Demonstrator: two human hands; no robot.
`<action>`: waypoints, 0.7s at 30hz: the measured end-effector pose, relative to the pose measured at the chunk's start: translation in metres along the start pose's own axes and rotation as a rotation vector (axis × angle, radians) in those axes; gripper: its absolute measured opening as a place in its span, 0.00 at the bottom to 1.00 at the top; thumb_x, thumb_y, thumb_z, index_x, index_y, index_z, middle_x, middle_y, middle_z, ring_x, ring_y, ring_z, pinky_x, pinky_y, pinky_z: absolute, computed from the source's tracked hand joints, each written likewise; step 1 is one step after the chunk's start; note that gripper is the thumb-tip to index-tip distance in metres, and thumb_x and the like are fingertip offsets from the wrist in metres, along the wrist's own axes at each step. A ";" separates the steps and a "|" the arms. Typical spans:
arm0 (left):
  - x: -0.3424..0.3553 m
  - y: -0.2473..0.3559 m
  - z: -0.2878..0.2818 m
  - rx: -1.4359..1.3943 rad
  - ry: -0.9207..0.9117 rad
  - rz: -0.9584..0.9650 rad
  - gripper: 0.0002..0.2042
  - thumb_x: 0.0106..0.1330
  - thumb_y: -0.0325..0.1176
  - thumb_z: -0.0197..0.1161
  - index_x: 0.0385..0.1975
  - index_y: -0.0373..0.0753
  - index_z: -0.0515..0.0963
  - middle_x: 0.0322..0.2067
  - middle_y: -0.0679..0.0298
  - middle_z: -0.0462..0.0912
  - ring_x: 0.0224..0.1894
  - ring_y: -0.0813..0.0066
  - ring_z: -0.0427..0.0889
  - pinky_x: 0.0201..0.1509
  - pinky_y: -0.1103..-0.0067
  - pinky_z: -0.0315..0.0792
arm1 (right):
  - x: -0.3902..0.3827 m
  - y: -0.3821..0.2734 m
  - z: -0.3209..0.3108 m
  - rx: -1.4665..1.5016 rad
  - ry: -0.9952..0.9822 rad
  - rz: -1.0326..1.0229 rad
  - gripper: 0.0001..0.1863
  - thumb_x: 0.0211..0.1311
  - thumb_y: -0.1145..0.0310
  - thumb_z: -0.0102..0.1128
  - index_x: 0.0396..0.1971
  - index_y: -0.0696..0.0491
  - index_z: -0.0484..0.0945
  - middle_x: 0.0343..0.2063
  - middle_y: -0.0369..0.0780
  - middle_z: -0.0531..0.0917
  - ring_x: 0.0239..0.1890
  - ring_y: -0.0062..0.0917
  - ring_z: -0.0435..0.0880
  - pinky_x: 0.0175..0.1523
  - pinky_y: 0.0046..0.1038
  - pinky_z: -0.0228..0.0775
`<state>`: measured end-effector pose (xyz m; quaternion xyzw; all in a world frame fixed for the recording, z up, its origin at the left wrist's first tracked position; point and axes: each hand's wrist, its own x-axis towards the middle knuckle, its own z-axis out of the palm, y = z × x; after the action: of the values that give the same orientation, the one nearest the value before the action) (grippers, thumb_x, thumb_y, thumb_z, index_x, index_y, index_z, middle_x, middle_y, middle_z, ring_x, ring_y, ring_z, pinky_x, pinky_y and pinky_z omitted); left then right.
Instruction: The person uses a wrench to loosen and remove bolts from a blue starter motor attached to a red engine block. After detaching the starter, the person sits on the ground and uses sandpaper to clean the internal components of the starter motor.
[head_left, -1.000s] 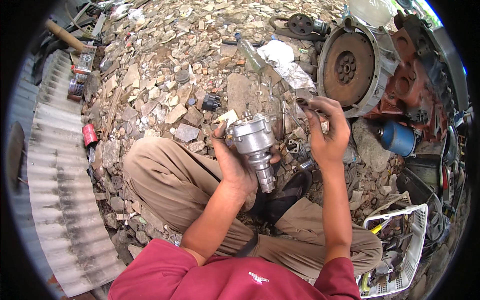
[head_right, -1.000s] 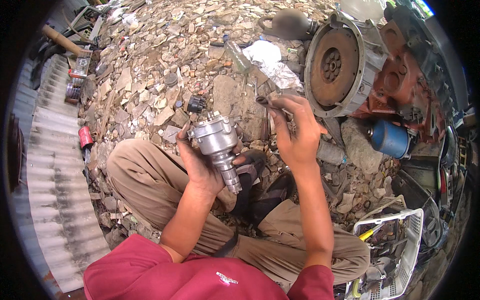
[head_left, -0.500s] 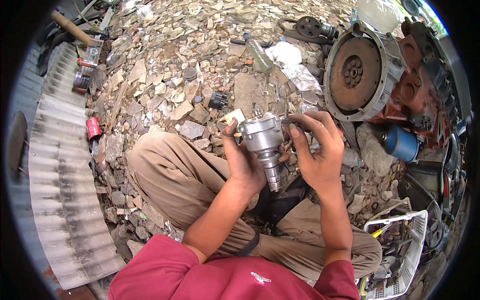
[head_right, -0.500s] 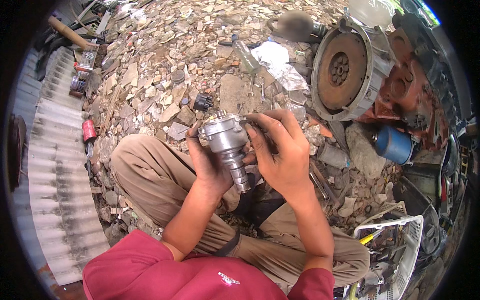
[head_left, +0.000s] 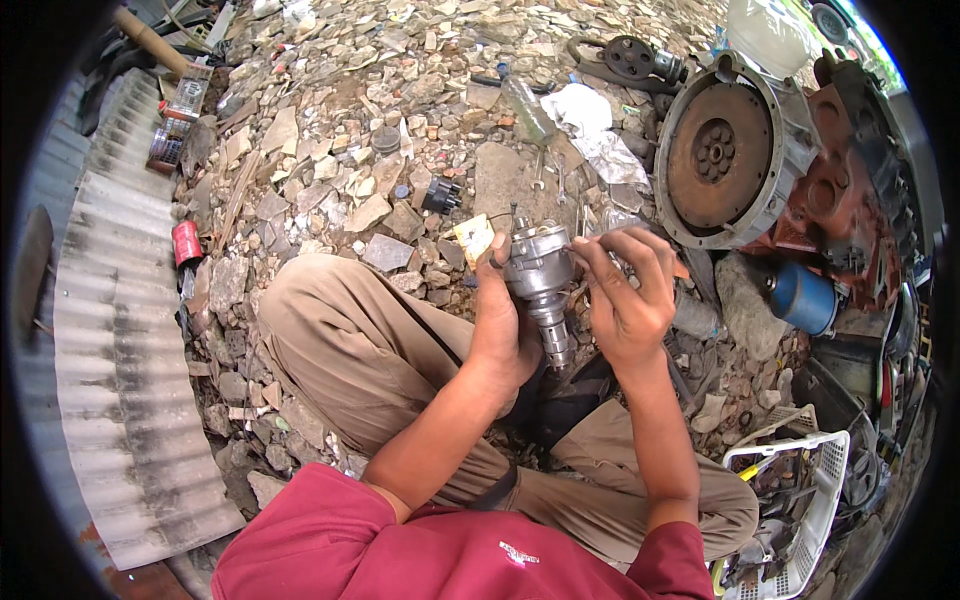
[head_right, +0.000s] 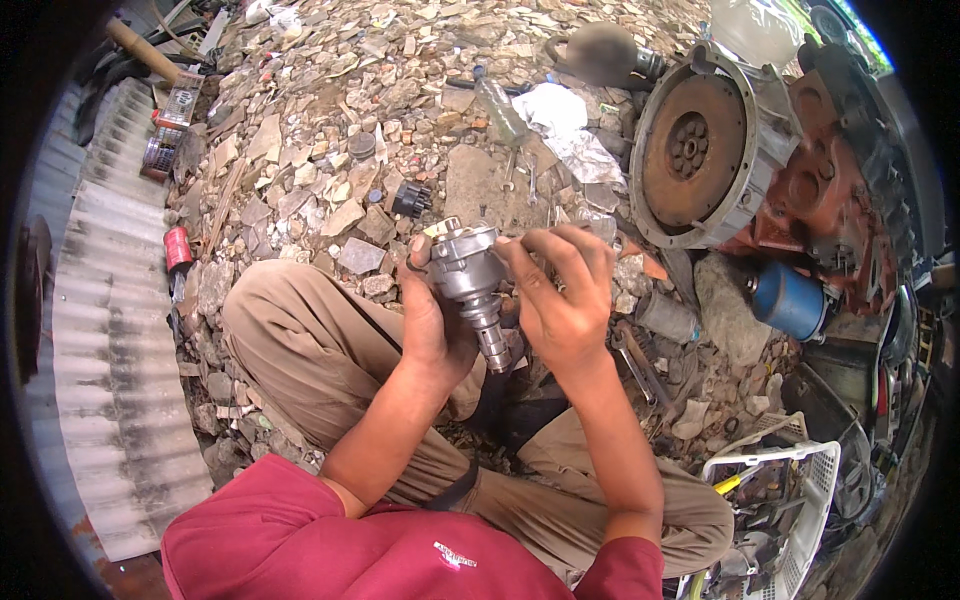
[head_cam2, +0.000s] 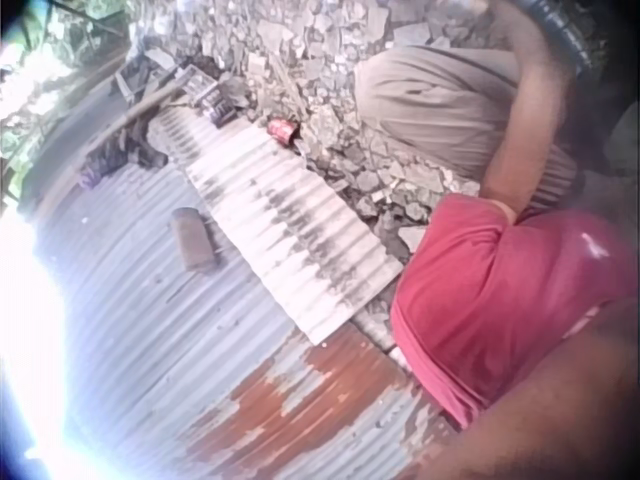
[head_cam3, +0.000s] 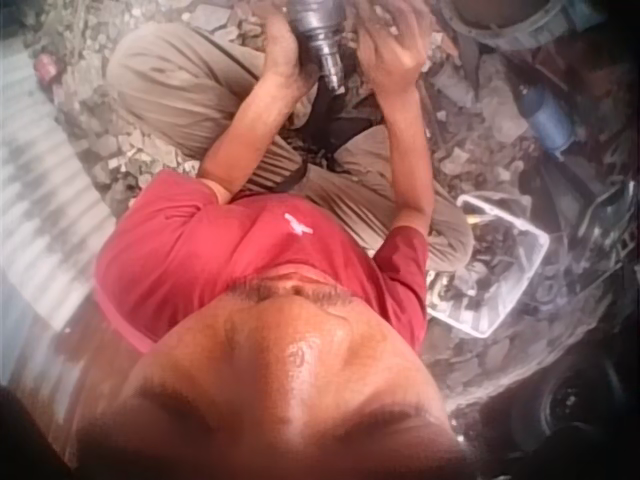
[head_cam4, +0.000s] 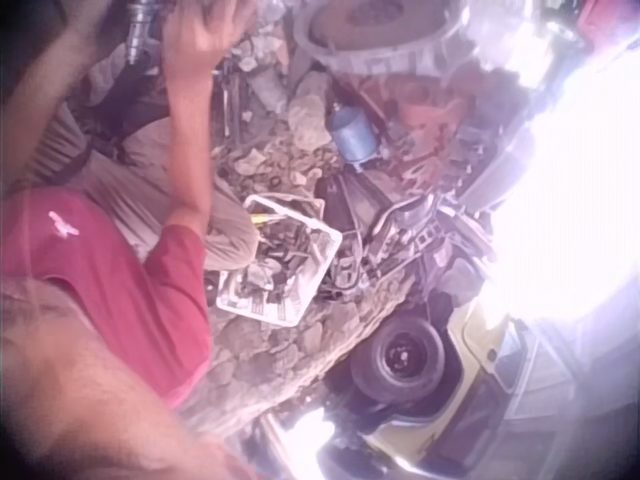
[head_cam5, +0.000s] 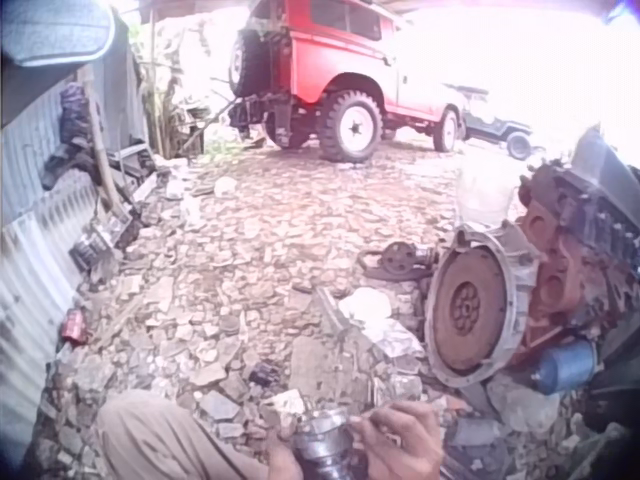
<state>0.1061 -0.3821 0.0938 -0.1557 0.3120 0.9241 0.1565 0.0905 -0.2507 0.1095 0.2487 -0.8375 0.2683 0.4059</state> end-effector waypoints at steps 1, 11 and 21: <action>0.000 0.000 0.002 -0.013 -0.005 0.005 0.37 0.67 0.71 0.32 0.55 0.44 0.71 0.48 0.64 0.79 0.50 0.69 0.77 0.54 0.69 0.72 | -0.001 0.001 -0.001 0.014 0.004 0.017 0.14 0.41 0.77 0.70 0.34 0.56 0.86 0.34 0.37 0.80 0.39 0.31 0.77 0.45 0.35 0.68; 0.008 -0.002 -0.007 -0.017 0.002 -0.016 0.36 0.66 0.70 0.40 0.57 0.43 0.70 0.45 0.60 0.80 0.47 0.64 0.80 0.47 0.58 0.77 | -0.010 0.035 0.003 0.231 -0.021 0.521 0.09 0.61 0.74 0.63 0.39 0.62 0.81 0.34 0.41 0.80 0.38 0.30 0.80 0.45 0.29 0.72; 0.006 0.009 0.001 -0.227 -0.044 -0.007 0.28 0.73 0.56 0.40 0.59 0.37 0.67 0.51 0.53 0.77 0.51 0.58 0.79 0.52 0.55 0.75 | 0.005 0.026 -0.010 0.548 -0.046 0.961 0.15 0.71 0.65 0.55 0.48 0.61 0.75 0.32 0.35 0.78 0.30 0.13 0.75 0.34 0.17 0.67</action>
<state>0.0964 -0.3873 0.0970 -0.1534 0.2013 0.9561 0.1478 0.0772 -0.2260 0.1125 -0.0590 -0.7650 0.6258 0.1400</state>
